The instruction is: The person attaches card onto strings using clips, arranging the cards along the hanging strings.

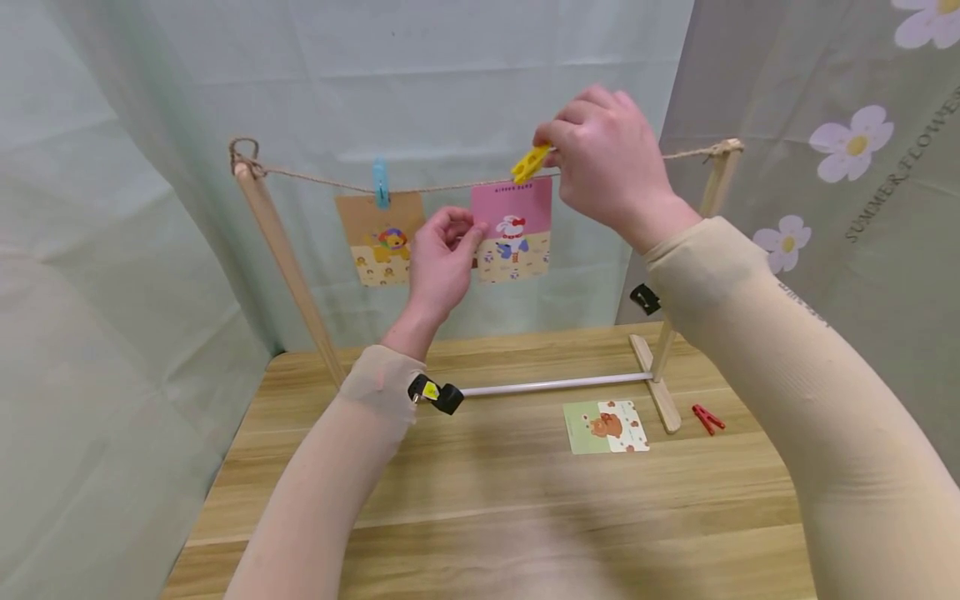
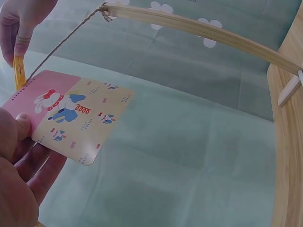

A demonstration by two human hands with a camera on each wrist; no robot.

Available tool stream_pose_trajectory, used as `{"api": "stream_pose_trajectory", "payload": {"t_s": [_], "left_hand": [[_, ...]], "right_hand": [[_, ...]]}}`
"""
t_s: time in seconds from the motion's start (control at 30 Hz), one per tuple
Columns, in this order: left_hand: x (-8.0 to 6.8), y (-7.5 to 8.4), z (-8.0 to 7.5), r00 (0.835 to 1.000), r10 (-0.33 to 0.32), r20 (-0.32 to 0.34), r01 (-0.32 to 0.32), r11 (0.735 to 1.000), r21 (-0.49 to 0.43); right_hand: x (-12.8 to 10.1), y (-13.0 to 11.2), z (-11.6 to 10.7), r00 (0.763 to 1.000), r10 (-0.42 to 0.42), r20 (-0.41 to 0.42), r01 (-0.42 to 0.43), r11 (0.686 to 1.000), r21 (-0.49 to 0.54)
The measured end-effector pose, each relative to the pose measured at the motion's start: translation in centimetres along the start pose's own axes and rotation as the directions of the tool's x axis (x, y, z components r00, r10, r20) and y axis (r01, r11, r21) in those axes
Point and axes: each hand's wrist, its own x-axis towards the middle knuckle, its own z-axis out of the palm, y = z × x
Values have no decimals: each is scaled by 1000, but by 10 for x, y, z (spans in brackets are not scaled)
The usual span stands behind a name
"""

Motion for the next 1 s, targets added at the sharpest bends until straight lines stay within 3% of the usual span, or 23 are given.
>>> {"api": "stream_pose_trajectory", "payload": {"t_s": [0.3, 0.67, 1.0], "left_hand": [[1, -2, 1, 1000, -6, 0, 6, 1000, 20], [3, -5, 1, 1000, -19, -11, 19, 999, 29], [3, -8, -2, 1000, -13, -16, 14, 999, 38]], "right_hand": [[6, -2, -5, 993, 21, 120, -15, 999, -49], [17, -6, -7, 960, 43, 275, -18, 995, -93], [23, -10, -2, 944, 30, 327, 3, 995, -100]]}}
